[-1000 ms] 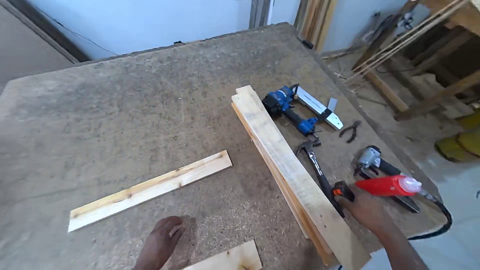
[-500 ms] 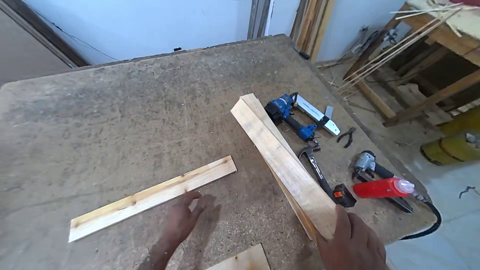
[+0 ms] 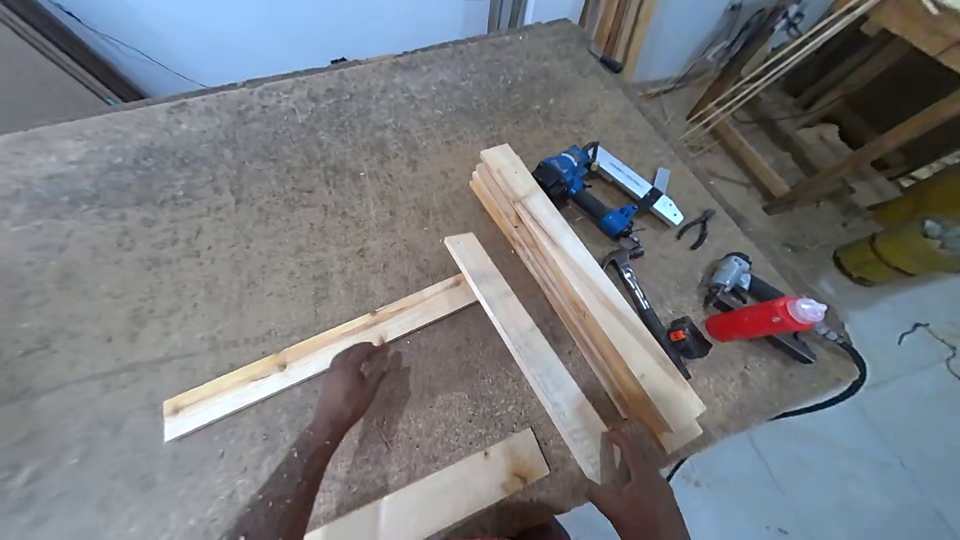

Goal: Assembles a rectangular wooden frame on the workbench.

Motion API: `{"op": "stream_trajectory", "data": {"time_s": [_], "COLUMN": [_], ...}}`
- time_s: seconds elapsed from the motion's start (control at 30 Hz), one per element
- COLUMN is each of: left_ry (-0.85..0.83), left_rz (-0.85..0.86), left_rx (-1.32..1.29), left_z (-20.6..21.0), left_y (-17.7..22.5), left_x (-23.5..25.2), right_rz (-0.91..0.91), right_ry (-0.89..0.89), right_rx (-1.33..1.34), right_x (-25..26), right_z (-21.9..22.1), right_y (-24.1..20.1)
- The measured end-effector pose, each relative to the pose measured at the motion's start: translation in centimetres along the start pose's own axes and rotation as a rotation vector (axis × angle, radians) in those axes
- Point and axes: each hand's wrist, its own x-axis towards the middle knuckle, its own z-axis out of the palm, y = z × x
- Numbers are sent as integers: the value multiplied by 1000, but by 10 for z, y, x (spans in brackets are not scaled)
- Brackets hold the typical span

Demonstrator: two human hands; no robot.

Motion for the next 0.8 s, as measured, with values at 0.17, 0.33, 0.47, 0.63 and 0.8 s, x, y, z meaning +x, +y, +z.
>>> {"op": "stream_trajectory", "data": {"time_s": [0.17, 0.33, 0.47, 0.63, 0.8], "left_ry": [-18, -46, -102, -88, -98], "left_rz": [-59, -14, 52, 127, 138], "left_rx": [208, 318, 317, 386, 423], "left_z": [-6, -11, -21, -32, -51], "left_y": [-50, -88, -100, -113, -124], "left_x": [26, 51, 62, 87, 134], "right_rz": [-47, 59, -27, -130, -39], "right_ry": [-414, -359, -14, 238, 189], "right_rx": [562, 601, 45, -124, -265], "right_x": [7, 38, 50, 70, 83], "right_z": [20, 28, 44, 75, 91], "right_y": [42, 65, 55, 31, 6]}}
